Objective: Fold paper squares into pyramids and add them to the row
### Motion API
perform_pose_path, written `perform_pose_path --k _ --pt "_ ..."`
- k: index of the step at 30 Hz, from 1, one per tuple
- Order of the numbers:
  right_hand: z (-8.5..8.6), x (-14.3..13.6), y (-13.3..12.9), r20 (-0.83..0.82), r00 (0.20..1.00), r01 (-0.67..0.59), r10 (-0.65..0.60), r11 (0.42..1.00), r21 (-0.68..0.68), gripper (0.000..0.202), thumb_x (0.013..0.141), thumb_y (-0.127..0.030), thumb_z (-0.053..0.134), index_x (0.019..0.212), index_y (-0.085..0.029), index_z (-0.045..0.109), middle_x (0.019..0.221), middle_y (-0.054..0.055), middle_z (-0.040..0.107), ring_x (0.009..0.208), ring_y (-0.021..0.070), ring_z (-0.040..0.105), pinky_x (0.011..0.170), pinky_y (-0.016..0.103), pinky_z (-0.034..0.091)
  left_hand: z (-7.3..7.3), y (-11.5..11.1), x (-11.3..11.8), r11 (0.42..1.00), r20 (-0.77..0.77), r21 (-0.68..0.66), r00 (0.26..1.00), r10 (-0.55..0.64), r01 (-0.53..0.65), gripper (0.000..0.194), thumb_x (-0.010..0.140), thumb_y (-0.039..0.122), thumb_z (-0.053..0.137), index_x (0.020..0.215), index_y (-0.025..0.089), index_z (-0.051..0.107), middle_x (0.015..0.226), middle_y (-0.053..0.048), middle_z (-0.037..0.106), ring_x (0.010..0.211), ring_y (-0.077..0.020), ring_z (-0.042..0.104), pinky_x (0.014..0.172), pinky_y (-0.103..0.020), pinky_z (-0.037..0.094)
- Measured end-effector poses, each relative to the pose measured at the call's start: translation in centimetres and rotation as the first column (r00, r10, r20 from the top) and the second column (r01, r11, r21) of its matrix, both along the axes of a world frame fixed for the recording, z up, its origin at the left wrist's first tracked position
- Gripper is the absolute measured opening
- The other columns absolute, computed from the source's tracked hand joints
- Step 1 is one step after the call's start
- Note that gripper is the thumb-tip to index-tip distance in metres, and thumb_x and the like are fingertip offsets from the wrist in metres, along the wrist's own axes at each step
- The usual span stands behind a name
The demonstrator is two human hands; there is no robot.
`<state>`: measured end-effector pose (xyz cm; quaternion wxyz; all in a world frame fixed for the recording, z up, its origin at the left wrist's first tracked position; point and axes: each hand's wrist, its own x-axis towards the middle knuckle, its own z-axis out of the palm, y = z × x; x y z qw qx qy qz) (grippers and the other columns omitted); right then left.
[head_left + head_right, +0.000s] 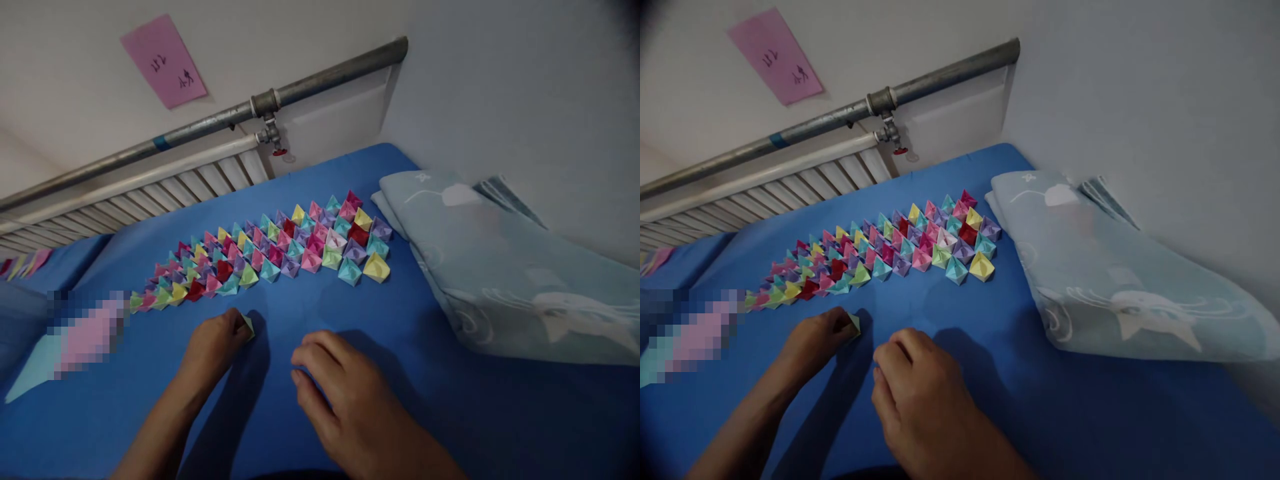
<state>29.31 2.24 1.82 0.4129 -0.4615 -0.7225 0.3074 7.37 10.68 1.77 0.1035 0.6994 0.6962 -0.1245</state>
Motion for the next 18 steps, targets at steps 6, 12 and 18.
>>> perform_pose_path --k 6,12,18 --pt "0.01 0.05 -0.19 0.018 1.0 -0.002 0.003 1.0 -0.011 0.014 0.089 -0.01 0.052 0.084 -0.021 0.06 0.089 0.003 0.062 0.082 0.0155 0.061 0.079 0.03 0.054 0.02 0.07 0.2 1.0 -0.042 -0.019 0.999 -0.019 0.019 0.021 0.085 0.028 0.047 0.072 0.019 0.06 0.068 -0.003 0.064 0.061 -0.0169 0.055 0.058 -0.027 0.026" --pt "0.14 0.05 -0.14 0.0 1.0 -0.01 0.01 1.0 0.001 0.014 0.089 -0.008 0.053 0.084 -0.019 0.06 0.089 0.003 0.062 0.084 0.0153 0.061 0.08 0.029 0.052 -0.07 0.05 0.11 0.998 -0.071 -0.066 0.997 0.003 -0.008 0.025 0.088 0.03 0.047 0.07 0.019 0.06 0.067 -0.003 0.065 0.061 -0.0155 0.056 0.057 -0.027 0.027" --pt "0.33 0.02 -0.09 -0.003 1.0 -0.008 0.008 1.0 -0.002 0.014 0.09 -0.009 0.051 0.084 -0.018 0.06 0.09 0.003 0.062 0.085 0.016 0.061 0.08 0.03 0.052 0.18 0.26 0.42 0.996 -0.132 -0.091 0.991 0.0 -0.012 0.027 0.088 0.03 0.044 0.074 0.018 0.063 0.068 -0.004 0.066 0.062 -0.0172 0.057 0.056 -0.029 0.027"
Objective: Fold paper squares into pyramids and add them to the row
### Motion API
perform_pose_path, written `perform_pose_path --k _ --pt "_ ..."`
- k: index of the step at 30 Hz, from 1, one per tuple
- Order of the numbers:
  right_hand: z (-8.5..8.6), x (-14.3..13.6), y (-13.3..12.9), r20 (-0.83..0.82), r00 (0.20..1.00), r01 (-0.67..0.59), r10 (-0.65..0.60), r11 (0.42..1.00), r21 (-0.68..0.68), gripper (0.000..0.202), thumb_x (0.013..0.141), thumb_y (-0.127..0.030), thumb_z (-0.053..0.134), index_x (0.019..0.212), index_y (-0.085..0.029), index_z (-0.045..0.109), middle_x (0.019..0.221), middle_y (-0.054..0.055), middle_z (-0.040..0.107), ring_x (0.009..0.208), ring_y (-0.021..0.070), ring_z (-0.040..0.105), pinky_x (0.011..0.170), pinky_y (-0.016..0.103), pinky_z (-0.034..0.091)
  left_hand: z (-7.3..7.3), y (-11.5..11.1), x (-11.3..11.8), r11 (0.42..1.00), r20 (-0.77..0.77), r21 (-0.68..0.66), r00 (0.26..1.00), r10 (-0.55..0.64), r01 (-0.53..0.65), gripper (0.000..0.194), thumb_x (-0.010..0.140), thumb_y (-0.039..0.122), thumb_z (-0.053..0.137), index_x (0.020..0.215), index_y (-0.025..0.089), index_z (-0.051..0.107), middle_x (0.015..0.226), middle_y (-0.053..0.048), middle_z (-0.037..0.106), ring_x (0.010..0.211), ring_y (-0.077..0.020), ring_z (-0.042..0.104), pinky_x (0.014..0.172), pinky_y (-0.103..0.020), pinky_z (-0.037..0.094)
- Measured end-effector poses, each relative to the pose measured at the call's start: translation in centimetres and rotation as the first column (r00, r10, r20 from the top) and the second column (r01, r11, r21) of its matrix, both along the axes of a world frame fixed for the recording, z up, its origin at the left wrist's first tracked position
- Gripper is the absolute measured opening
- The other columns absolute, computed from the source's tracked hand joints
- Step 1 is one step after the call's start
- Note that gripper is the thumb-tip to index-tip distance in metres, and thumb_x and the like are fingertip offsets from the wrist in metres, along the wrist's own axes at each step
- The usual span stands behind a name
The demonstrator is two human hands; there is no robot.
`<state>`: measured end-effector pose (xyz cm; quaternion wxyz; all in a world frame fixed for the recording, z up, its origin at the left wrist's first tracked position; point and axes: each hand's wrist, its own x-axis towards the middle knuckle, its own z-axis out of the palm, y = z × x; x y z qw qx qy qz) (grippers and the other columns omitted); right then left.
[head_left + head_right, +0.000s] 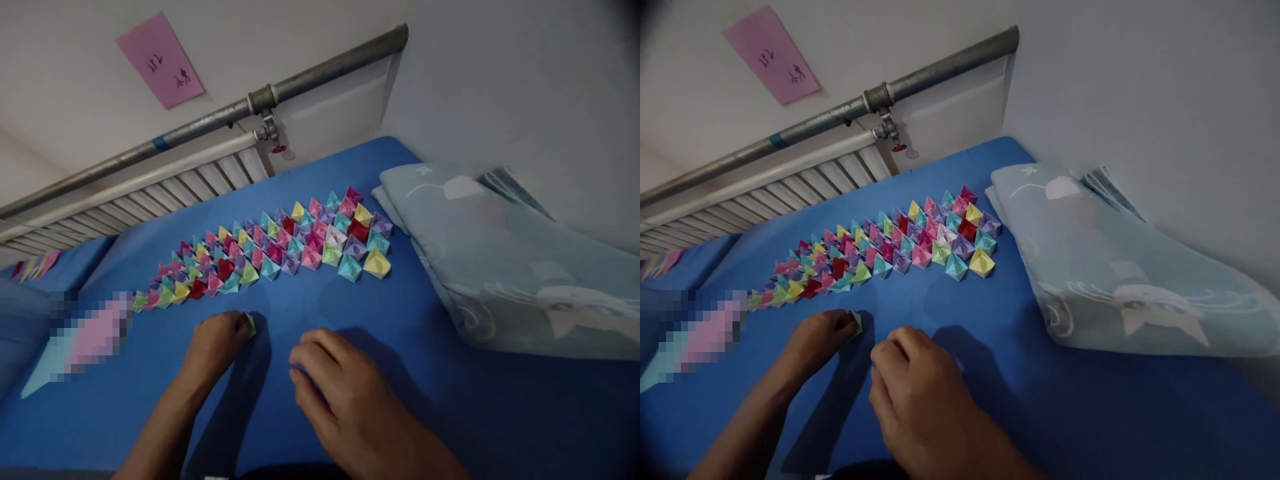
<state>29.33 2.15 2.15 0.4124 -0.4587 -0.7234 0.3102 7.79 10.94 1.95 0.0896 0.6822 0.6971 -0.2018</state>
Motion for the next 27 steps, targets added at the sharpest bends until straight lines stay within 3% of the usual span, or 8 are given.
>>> perform_pose_path --k 11,22,27 --pt "-0.3 0.0 0.0 -0.024 1.0 -0.008 0.008 1.0 -0.003 0.015 0.091 -0.01 0.05 0.084 -0.019 0.06 0.089 0.003 0.061 0.084 0.0159 0.06 0.079 0.03 0.051 -0.1 0.0 1.1 0.999 -0.139 -0.026 0.989 -0.041 0.038 0.031 0.09 0.026 0.038 0.094 0.013 0.066 0.092 -0.017 0.073 0.088 -0.0301 0.068 0.067 -0.035 0.035" --pt "-0.5 0.1 0.1 0.007 1.0 -0.016 0.016 0.999 -0.048 0.015 0.09 -0.01 0.051 0.086 -0.019 0.062 0.087 0.003 0.06 0.08 0.0159 0.058 0.073 0.03 0.049 0.6 0.4 0.3 0.996 -0.101 -0.081 0.993 -0.057 0.049 0.026 0.089 0.029 0.042 0.084 0.019 0.066 0.084 -0.006 0.073 0.077 -0.0205 0.065 0.061 -0.029 0.033" --pt "-0.3 0.1 0.0 0.005 1.0 -0.008 0.008 0.999 -0.046 0.015 0.091 -0.01 0.051 0.087 -0.019 0.062 0.087 0.003 0.06 0.08 0.0154 0.058 0.073 0.029 0.049 0.7 0.7 0.3 0.991 -0.108 -0.117 0.992 -0.071 0.058 0.027 0.087 0.029 0.043 0.081 0.018 0.067 0.08 -0.007 0.072 0.073 -0.0202 0.065 0.058 -0.029 0.03"
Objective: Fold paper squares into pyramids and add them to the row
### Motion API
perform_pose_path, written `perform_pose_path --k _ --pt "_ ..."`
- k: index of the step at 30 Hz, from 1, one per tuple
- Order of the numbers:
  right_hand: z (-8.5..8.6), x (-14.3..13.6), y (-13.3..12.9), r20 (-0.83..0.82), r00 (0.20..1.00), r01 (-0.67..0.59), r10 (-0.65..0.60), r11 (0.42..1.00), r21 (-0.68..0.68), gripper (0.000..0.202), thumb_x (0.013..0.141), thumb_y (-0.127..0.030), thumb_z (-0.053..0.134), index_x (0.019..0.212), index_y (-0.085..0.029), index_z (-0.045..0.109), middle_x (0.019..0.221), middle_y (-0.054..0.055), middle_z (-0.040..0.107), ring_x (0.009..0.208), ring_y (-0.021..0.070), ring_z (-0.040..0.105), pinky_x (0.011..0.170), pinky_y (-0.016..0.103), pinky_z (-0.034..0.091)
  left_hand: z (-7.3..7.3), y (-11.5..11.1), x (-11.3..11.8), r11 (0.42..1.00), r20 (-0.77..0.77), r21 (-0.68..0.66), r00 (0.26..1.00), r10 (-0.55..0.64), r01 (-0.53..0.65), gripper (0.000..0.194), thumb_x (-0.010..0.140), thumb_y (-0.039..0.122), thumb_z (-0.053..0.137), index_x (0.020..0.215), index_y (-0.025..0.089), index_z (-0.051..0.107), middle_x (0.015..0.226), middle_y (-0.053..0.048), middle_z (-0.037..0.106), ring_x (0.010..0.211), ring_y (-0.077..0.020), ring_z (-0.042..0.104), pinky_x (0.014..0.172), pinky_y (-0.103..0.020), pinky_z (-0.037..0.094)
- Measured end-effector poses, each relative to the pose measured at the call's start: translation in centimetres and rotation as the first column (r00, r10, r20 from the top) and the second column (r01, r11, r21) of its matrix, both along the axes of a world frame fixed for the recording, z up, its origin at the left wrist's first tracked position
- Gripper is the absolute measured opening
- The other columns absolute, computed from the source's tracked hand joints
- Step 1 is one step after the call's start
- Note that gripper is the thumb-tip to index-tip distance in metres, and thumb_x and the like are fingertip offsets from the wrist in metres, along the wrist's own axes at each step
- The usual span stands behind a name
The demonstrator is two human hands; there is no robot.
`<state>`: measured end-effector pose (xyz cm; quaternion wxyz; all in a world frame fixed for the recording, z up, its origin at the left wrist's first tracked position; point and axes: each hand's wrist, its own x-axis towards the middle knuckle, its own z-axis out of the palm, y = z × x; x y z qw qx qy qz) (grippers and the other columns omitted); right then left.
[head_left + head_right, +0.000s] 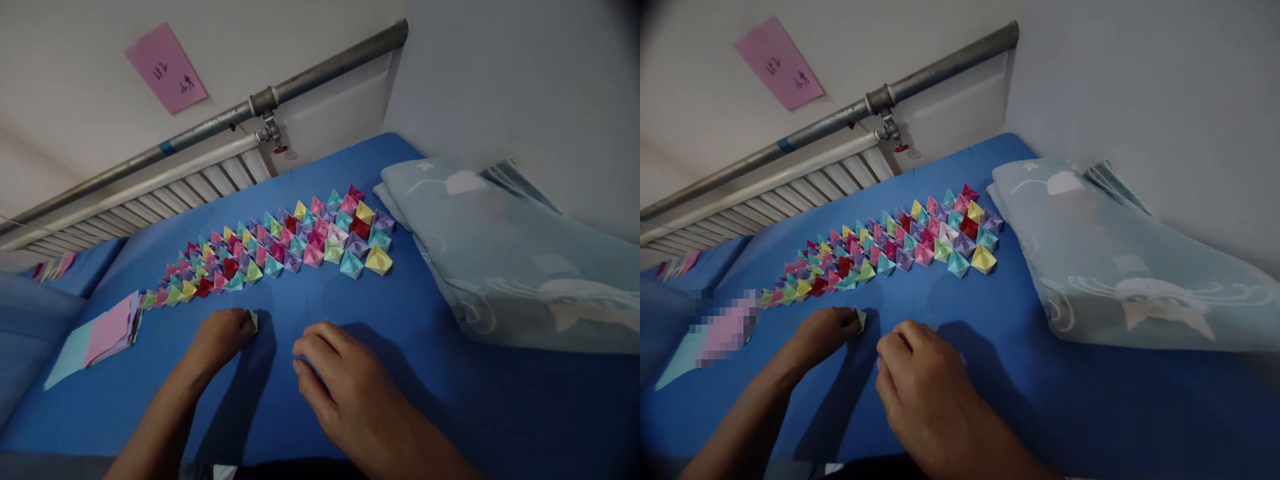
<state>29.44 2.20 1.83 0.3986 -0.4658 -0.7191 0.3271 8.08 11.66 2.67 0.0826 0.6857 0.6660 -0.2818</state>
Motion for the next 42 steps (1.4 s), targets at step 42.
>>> perform_pose_path --k 42 --pt "-2.1 -1.6 2.0 0.381 0.922 0.117 -0.071 0.988 -0.097 0.014 0.088 -0.01 0.049 0.083 -0.017 0.061 0.083 0.001 0.059 0.072 0.0127 0.057 0.067 0.025 0.04 3.0 -2.3 -3.3 0.992 0.272 0.111 0.962 0.034 -0.067 0.034 0.09 0.033 0.042 0.11 0.019 0.066 0.091 -0.005 0.073 0.081 -0.0202 0.065 0.066 -0.027 0.039"
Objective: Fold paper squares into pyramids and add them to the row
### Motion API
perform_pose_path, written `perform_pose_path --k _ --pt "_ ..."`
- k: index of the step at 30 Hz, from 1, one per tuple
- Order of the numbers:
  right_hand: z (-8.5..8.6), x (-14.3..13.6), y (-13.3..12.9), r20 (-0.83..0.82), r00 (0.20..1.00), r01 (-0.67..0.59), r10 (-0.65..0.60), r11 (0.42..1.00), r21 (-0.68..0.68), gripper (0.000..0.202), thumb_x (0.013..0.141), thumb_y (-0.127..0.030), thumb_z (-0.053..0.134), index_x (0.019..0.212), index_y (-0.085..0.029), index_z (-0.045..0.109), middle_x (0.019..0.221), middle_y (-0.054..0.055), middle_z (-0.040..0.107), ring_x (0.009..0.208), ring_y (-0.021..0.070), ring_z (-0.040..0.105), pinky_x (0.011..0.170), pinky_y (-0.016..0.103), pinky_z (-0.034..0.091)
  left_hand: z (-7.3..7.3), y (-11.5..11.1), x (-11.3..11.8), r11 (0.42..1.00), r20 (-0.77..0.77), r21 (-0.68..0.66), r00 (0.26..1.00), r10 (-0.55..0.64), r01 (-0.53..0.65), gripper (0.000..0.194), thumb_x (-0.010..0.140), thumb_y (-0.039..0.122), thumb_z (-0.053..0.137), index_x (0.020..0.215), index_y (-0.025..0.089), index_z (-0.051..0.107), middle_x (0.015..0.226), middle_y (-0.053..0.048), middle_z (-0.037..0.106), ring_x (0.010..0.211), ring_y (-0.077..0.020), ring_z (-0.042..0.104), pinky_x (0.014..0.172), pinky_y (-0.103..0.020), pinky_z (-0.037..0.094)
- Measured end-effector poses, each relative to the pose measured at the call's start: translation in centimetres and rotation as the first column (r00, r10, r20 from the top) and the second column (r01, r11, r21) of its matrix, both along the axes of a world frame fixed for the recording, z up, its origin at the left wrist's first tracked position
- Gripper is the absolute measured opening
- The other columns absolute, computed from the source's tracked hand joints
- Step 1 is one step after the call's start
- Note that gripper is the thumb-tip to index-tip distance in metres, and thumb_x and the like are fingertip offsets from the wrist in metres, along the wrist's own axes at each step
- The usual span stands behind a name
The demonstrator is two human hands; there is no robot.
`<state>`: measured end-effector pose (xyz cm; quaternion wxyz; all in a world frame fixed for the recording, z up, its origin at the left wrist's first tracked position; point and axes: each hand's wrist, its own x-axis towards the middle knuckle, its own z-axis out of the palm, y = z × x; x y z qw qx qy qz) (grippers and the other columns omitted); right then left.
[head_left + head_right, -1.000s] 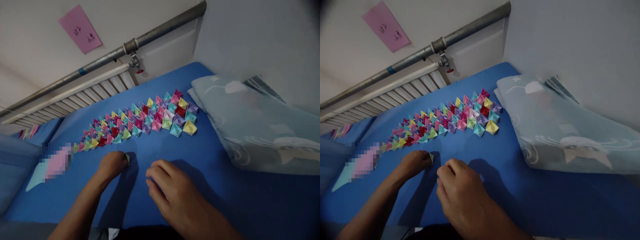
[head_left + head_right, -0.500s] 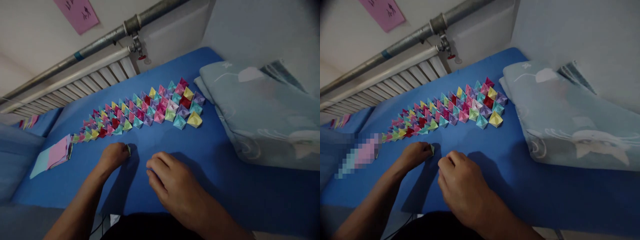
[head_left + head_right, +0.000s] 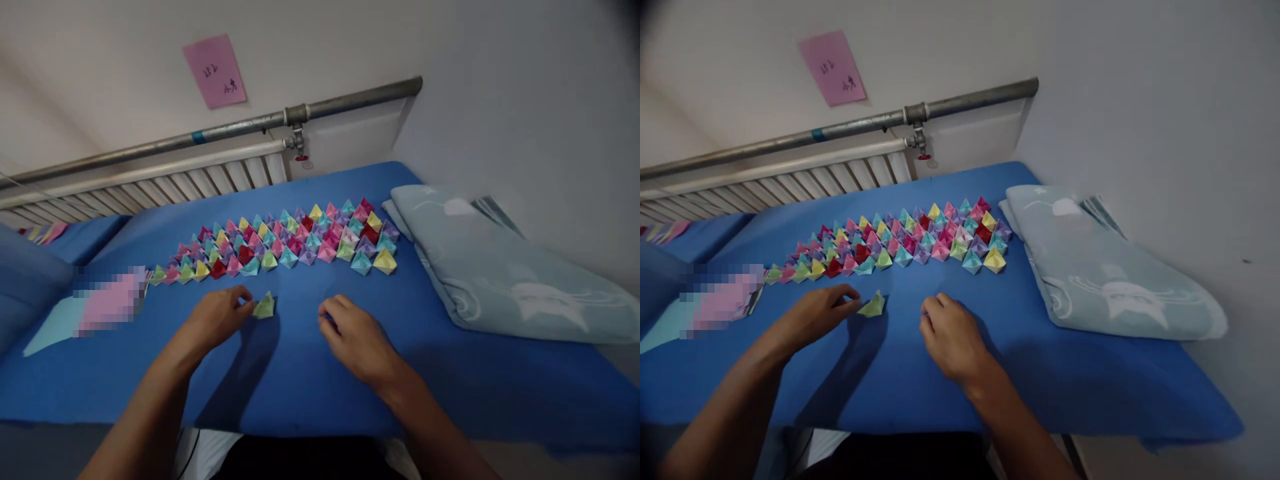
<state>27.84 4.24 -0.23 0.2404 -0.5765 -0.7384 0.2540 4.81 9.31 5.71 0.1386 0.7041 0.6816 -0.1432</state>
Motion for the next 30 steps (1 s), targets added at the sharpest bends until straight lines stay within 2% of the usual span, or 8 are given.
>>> perform_pose_path --k 3,6,11,17,20,24,27,30 --pt "-0.3 -0.9 -0.1 0.026 0.999 -0.023 0.024 0.999 -0.029 0.014 0.087 -0.009 0.051 0.083 -0.017 0.061 0.084 0.002 0.061 0.073 0.0131 0.057 0.068 0.025 0.04 0.2 -2.0 -2.1 0.996 0.04 0.041 0.996 0.082 -0.083 0.036 0.091 0.034 0.041 0.114 0.017 0.063 0.09 -0.006 0.073 0.081 -0.0213 0.066 0.067 -0.028 0.04" --pt "0.2 -2.2 0.1 0.047 0.995 -0.087 0.089 0.995 -0.045 0.016 0.085 -0.007 0.051 0.092 -0.016 0.063 0.091 0.005 0.065 0.082 0.0152 0.06 0.074 0.027 0.043 -1.3 -3.9 -3.5 0.992 0.108 0.007 0.987 0.122 -0.124 0.028 0.089 0.033 0.047 0.104 0.018 0.066 0.088 -0.005 0.072 0.08 -0.0213 0.065 0.066 -0.028 0.039" --pt "0.6 -4.5 2.8 -0.01 0.991 -0.131 0.131 0.991 0.004 0.04 0.085 -0.007 0.05 0.124 -0.015 0.056 0.112 0.01 0.068 0.1 0.019 0.06 0.087 0.033 0.046 -4.7 -5.3 -4.0 0.997 0.293 0.072 0.956 0.004 -0.027 0.019 0.087 0.026 0.053 0.092 0.02 0.07 0.095 -0.005 0.07 0.091 -0.021 0.063 0.08 -0.03 0.043" --pt "-1.3 -6.7 6.2 -0.047 0.98 -0.195 0.194 0.981 -0.018 0.061 0.075 0.002 0.049 0.133 -0.017 0.051 0.117 0.008 0.068 0.106 0.0198 0.059 0.096 0.037 0.045 -6.8 -5.9 -3.3 0.992 0.391 0.115 0.916 -0.09 0.048 0.031 0.09 0.024 0.05 0.114 0.028 0.07 0.106 -0.007 0.068 0.104 -0.0249 0.059 0.089 -0.038 0.04" --pt "-1.5 -6.9 5.1 -0.012 0.977 -0.213 0.213 0.977 0.0 0.062 0.074 0.004 0.047 0.133 -0.017 0.052 0.114 0.007 0.069 0.106 0.0189 0.058 0.097 0.036 0.045 -7.1 -5.9 -3.2 0.984 0.354 0.166 0.928 -0.121 0.064 0.036 0.091 0.024 0.049 0.123 0.03 0.065 0.107 -0.008 0.066 0.105 -0.027 0.058 0.088 -0.041 0.039" --pt "-1.5 -6.4 1.7 -0.054 0.985 -0.164 0.162 0.986 -0.028 0.058 0.074 0.005 0.045 0.126 -0.016 0.056 0.101 0.005 0.071 0.096 0.0161 0.061 0.091 0.033 0.047 -7.5 -5.5 -4.3 0.969 0.264 0.247 0.961 -0.083 0.016 0.041 0.092 0.025 0.049 0.132 0.026 0.058 0.109 -0.01 0.064 0.105 -0.0284 0.058 0.087 -0.042 0.04" --pt "-1.8 -6.1 -0.1 -0.172 0.985 -0.026 0.017 0.998 -0.049 0.04 0.079 -0.005 0.049 0.116 -0.017 0.061 0.097 0.005 0.069 0.091 0.0163 0.063 0.082 0.031 0.05 -8.0 -5.7 -6.2 0.955 0.26 0.293 0.965 -0.03 -0.049 0.037 0.093 0.027 0.049 0.128 0.024 0.061 0.11 -0.01 0.065 0.106 -0.0276 0.058 0.086 -0.04 0.041" --pt "-1.4 -6.3 -0.1 -0.241 0.963 0.12 -0.117 0.993 -0.003 0.021 0.086 -0.022 0.054 0.102 -0.017 0.065 0.096 0.007 0.068 0.09 0.0186 0.063 0.077 0.031 0.051 -8.8 -6.8 -8.7 0.933 0.253 0.342 0.967 0.026 -0.114 0.034 0.093 0.029 0.051 0.123 0.02 0.064 0.119 -0.012 0.062 0.109 -0.0286 0.057 0.088 -0.04 0.041"
